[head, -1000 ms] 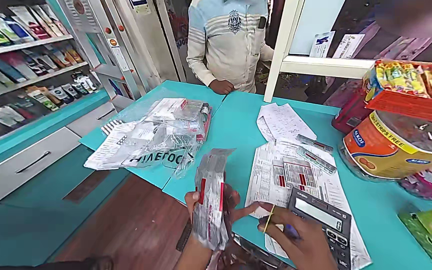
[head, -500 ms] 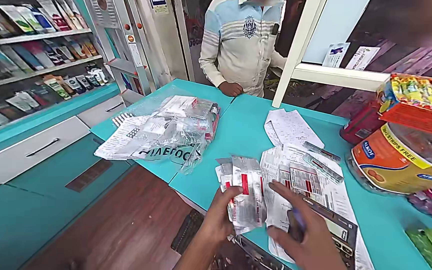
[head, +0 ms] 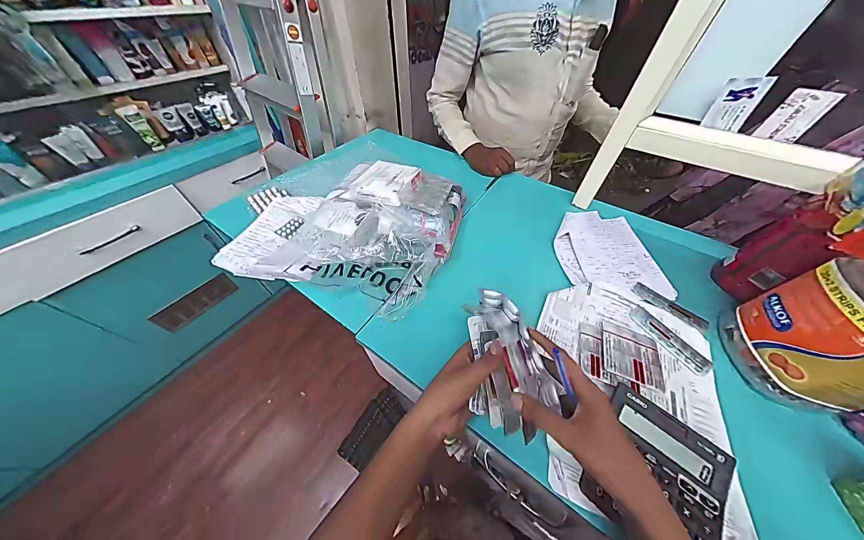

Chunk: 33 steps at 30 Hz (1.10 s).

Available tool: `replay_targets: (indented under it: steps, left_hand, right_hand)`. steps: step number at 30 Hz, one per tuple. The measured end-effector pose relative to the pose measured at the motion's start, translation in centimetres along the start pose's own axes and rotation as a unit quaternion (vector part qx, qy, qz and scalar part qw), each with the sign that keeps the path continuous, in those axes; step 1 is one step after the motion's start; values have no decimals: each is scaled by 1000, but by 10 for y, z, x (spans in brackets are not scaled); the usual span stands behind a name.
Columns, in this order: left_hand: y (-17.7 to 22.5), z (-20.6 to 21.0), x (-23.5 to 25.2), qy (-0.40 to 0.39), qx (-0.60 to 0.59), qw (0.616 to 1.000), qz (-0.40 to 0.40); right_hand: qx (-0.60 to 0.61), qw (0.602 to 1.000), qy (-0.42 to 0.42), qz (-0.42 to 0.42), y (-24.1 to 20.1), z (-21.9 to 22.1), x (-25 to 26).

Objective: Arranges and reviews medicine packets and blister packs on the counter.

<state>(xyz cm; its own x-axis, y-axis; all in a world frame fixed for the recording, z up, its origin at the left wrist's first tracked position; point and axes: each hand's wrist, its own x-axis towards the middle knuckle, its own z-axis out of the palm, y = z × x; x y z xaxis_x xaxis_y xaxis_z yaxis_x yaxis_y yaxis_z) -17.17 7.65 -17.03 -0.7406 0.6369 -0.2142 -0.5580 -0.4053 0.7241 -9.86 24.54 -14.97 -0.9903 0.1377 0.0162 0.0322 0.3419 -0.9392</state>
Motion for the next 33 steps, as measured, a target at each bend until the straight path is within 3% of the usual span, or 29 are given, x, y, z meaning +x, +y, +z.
replay_targets:
  steps: [6,18,21,27,33]
  left_hand:
    - [10,-12,13,-22,-11,999,-49]
    - [3,-20,26,-5,-31,996,-83]
    - [5,-21,29,-5,-22,996,-82]
    - [4,-20,31,-15,-5,998,-57]
    - [12,-31,28,57,-17,998,-38]
  right_hand:
    - [182,978,-31,100,-6,2,-2]
    - [223,962,2,157,-1,7,-5]
    - [181,967,63,165,-4,6,-6]
    - [73,987,-29,138,-7,1,7]
    - [-92,993,36,63,-15,-13,29]
